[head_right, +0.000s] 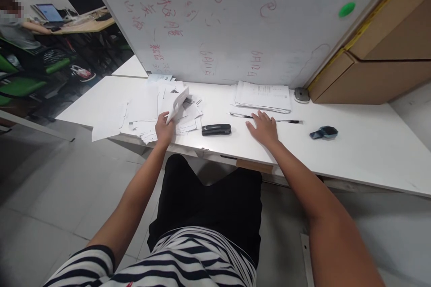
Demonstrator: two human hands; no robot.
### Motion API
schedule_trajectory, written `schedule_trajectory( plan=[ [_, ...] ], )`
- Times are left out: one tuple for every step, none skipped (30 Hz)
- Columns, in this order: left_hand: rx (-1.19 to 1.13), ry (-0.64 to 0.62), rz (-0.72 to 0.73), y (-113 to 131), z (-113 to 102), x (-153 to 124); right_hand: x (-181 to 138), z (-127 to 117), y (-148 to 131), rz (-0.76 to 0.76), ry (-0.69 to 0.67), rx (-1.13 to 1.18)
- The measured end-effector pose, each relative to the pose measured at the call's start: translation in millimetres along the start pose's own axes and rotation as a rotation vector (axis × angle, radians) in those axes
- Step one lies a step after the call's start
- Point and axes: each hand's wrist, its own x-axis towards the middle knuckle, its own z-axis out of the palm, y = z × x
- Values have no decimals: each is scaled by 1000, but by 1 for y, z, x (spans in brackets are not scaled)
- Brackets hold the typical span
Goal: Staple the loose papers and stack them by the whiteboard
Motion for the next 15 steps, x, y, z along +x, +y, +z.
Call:
schedule_trajectory(
  plan=[
    [-4,5,11,0,0,0,0,0,0,-1,2,-1],
    [-8,15,29,0,-1,0,0,0,0,0,4,-1],
    [-11,33,46,0,-2,0,0,0,0,3,7,1],
    [-15,57,58,1,-4,0,0,0,0,6,12,4],
    [-26,82,67,2,-6,0,0,0,0,7,17,8],
    [-47,106,75,5,-9,-1,0,1,1,7,23,11],
    [-82,128,80,8,-12,-2,0,1,1,6,29,13],
    [-133,151,82,12,-16,-4,0,1,1,3,33,15],
    [-200,173,81,18,-20,-7,0,1,1,2,33,17],
    [-278,190,78,24,-25,-12,0,1,1,1,31,21],
    [-360,206,70,31,-30,-18,-1,0,0,3,29,27],
    [-438,216,62,38,-35,-24,-1,-1,-1,5,29,37],
    [-505,227,60,46,-40,-32,-1,-4,-2,12,33,51],
    [-556,238,71,54,-46,-40,-2,-7,-5,20,41,68],
    [-591,247,98,61,-51,-47,-3,-12,-8,24,49,94]
  ],
)
